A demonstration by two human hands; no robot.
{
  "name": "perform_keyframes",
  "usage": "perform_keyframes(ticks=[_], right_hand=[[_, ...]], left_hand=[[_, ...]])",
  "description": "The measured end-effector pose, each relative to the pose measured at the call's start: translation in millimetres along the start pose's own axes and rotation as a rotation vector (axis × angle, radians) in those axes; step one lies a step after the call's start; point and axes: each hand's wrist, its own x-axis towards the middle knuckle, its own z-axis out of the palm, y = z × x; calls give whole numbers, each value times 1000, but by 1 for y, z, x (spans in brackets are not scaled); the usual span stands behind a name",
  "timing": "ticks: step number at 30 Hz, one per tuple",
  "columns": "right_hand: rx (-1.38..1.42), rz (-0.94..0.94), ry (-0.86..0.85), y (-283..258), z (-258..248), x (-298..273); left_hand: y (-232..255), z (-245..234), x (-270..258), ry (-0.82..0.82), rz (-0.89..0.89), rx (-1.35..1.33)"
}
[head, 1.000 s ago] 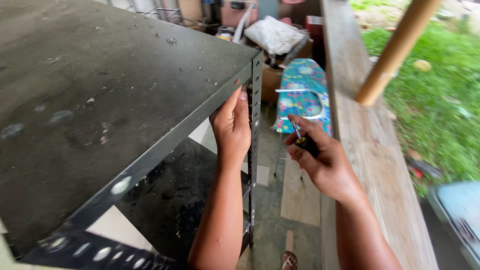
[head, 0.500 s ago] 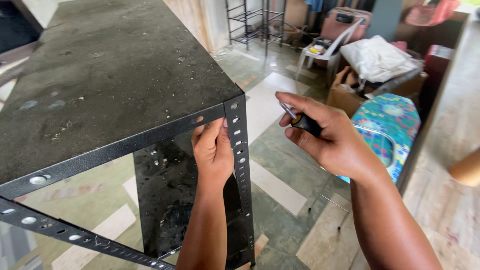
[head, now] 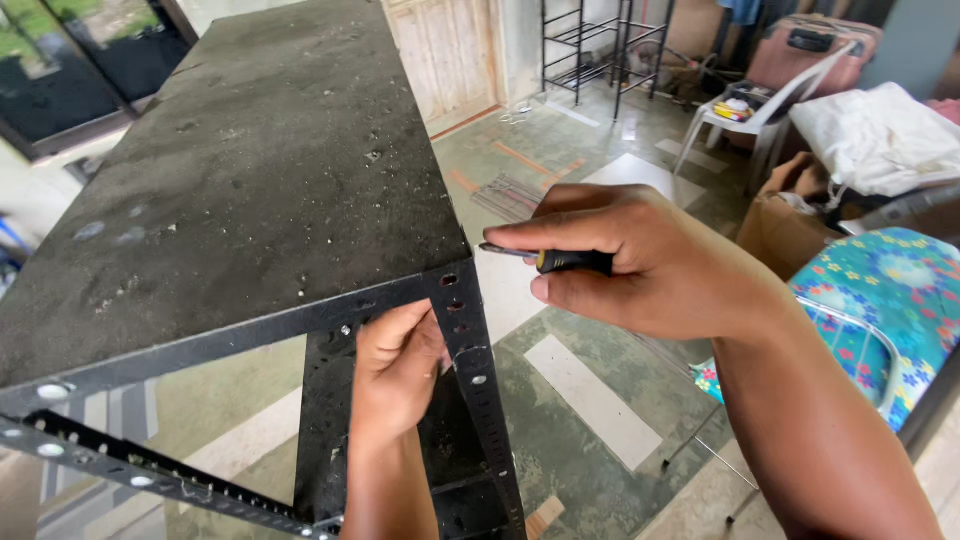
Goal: The person uses a screwdriver and a wrench to tighten bolts on the corners of a black metal shelving unit. They work on multiple corners, securing the shelves to the frame.
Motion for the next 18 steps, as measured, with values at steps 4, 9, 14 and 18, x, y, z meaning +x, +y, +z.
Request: perform_keyframes(ticks=[4,9,14,18], right_hand=[[87,-145,-117,20,-11,10],[112,-236,-168,30,-19,16],[117,-270,-234,32,-21,23],[110,-253,-270,30,-25,25]], left_hand=[[2,-10,-3,-52,-60,-357],[-3,-3,12,-87,68,-197],[-9,-1,6,-43,92,-225],[-12,-2,6,-17,115,-169]])
